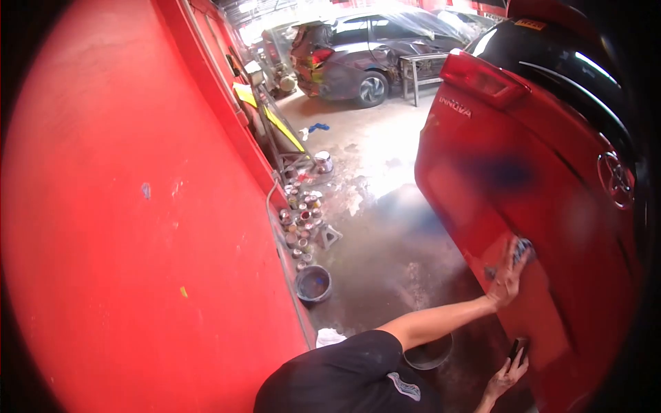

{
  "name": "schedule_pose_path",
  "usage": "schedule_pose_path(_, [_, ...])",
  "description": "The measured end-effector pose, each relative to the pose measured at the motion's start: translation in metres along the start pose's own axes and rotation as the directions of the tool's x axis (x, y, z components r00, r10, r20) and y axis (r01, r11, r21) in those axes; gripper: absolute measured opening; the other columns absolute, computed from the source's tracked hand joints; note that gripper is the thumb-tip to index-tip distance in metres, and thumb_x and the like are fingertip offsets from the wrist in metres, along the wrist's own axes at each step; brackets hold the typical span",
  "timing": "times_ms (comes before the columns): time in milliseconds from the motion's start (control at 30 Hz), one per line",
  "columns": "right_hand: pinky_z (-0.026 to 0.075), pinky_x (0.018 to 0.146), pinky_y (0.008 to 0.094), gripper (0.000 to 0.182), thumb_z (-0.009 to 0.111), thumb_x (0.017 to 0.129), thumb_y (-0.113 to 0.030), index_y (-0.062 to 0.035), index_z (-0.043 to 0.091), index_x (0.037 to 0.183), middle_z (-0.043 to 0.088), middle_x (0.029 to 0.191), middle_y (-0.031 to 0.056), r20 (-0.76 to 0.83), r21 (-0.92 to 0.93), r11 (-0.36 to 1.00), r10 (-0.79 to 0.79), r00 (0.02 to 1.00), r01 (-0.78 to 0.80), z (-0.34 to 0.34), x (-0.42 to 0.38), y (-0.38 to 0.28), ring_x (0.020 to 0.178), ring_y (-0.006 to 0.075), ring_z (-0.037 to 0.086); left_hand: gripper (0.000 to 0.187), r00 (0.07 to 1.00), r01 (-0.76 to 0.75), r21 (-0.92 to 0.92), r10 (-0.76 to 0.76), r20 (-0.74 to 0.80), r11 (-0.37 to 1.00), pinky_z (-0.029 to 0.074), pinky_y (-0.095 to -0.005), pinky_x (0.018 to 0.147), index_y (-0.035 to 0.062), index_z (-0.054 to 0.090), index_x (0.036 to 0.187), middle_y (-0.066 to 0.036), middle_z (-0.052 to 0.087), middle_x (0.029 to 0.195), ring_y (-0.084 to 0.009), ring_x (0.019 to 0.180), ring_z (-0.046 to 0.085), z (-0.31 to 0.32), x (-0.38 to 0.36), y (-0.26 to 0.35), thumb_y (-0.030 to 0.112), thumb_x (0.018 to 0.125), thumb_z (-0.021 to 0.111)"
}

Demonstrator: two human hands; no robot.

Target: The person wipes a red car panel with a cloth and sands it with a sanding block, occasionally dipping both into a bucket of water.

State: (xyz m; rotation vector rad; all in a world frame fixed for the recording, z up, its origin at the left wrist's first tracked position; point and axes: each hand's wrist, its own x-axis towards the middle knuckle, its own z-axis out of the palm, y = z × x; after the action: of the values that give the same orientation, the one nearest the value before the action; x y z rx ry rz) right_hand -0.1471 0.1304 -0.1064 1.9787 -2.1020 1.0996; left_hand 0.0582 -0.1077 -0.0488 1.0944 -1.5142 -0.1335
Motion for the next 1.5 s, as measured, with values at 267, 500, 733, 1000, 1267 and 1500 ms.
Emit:
schedule_pose_path(267, [0.040, 0.120, 0.0523, 0.050, 0.059, 0.109, -0.026, -0.0086, 0.060, 0.157, 0.053, 0.159, 0.0258, 0.113, 0.080, 0.995, -0.070, 0.991, 0.061, -0.035, -0.029, 0.052, 0.141, 0.0442, 0.052, 0.057, 0.776, -0.527, -0.235, 0.575, 0.261, 0.817, 0.021, -0.0808, 0.125, 0.0123, 0.065, 0.127, -0.030, 0.027, 0.173, -0.0579, 0.164, 0.015, 0.091, -0.096, 0.131, 0.012, 0.071, 0.076])
schedule_pose_path(500, [0.042, 0.117, 0.0486, 0.049, 0.061, 0.106, -0.019, -0.0068, 0.063, 0.154, 0.056, 0.158, 0.0217, 0.286, 0.274, 0.959, -0.014, 0.958, -0.068, -0.003, -0.070, 0.084, 0.137, 0.0405, 0.057, 0.037, 0.549, -0.795, -0.124, 0.790, 0.272, 0.594, 0.037, -0.0821, 0.112, 0.0254, 0.063, 0.104, -0.018, 0.040, 0.169, -0.0526, 0.159, 0.032, 0.060, -0.062, 0.082, 0.030, 0.072, 0.080])
schedule_pose_path(733, [0.044, 0.117, 0.0468, 0.047, 0.068, 0.101, -0.009, -0.0070, 0.067, 0.148, 0.061, 0.147, 0.0236, 0.229, 0.287, 0.949, 0.066, 0.971, -0.132, -0.039, -0.040, -0.010, 0.136, 0.0431, 0.057, 0.061, 0.877, -0.458, 0.147, 0.418, 0.238, 0.877, 0.042, -0.0612, 0.121, 0.0275, 0.068, 0.148, -0.011, 0.059, 0.158, -0.0435, 0.151, 0.049, -0.058, -0.011, -0.017, 0.020, 0.087, 0.069])
schedule_pose_path(1000, [0.047, 0.114, 0.0444, 0.047, 0.073, 0.093, -0.006, -0.0035, 0.072, 0.140, 0.065, 0.140, 0.0204, 0.101, 0.221, 0.958, 0.166, 0.981, -0.185, -0.047, -0.058, -0.037, 0.129, 0.0399, 0.060, 0.058, 0.977, 0.200, 0.217, -0.210, 0.024, 0.955, 0.050, -0.0545, 0.106, 0.0068, 0.059, 0.151, -0.035, 0.065, 0.126, -0.0497, 0.121, 0.063, -0.100, 0.008, -0.140, 0.019, 0.097, 0.075])
schedule_pose_path(1267, [0.049, 0.111, 0.0420, 0.047, 0.074, 0.092, -0.006, -0.0039, 0.073, 0.140, 0.068, 0.137, 0.0187, -0.017, 0.257, 0.880, 0.418, 0.908, -0.400, -0.056, -0.086, -0.030, 0.128, 0.0363, 0.063, 0.059, 0.956, 0.254, 0.092, -0.264, 0.127, 0.963, 0.049, -0.0522, 0.107, 0.0042, 0.061, 0.151, -0.026, 0.056, 0.135, -0.0474, 0.125, 0.059, -0.074, -0.023, -0.069, 0.015, 0.094, 0.074])
schedule_pose_path(1500, [0.050, 0.109, 0.0386, 0.046, 0.073, 0.093, -0.006, -0.0020, 0.073, 0.138, 0.069, 0.135, 0.0172, -0.056, 0.415, 0.796, 0.505, 0.861, -0.440, -0.077, -0.076, -0.009, 0.127, 0.0338, 0.065, 0.062, 0.928, -0.208, -0.026, 0.206, 0.310, 0.978, 0.054, -0.0529, 0.106, 0.0152, 0.069, 0.147, -0.026, 0.058, 0.136, -0.0471, 0.123, 0.063, -0.006, -0.059, 0.072, 0.004, 0.085, 0.068])
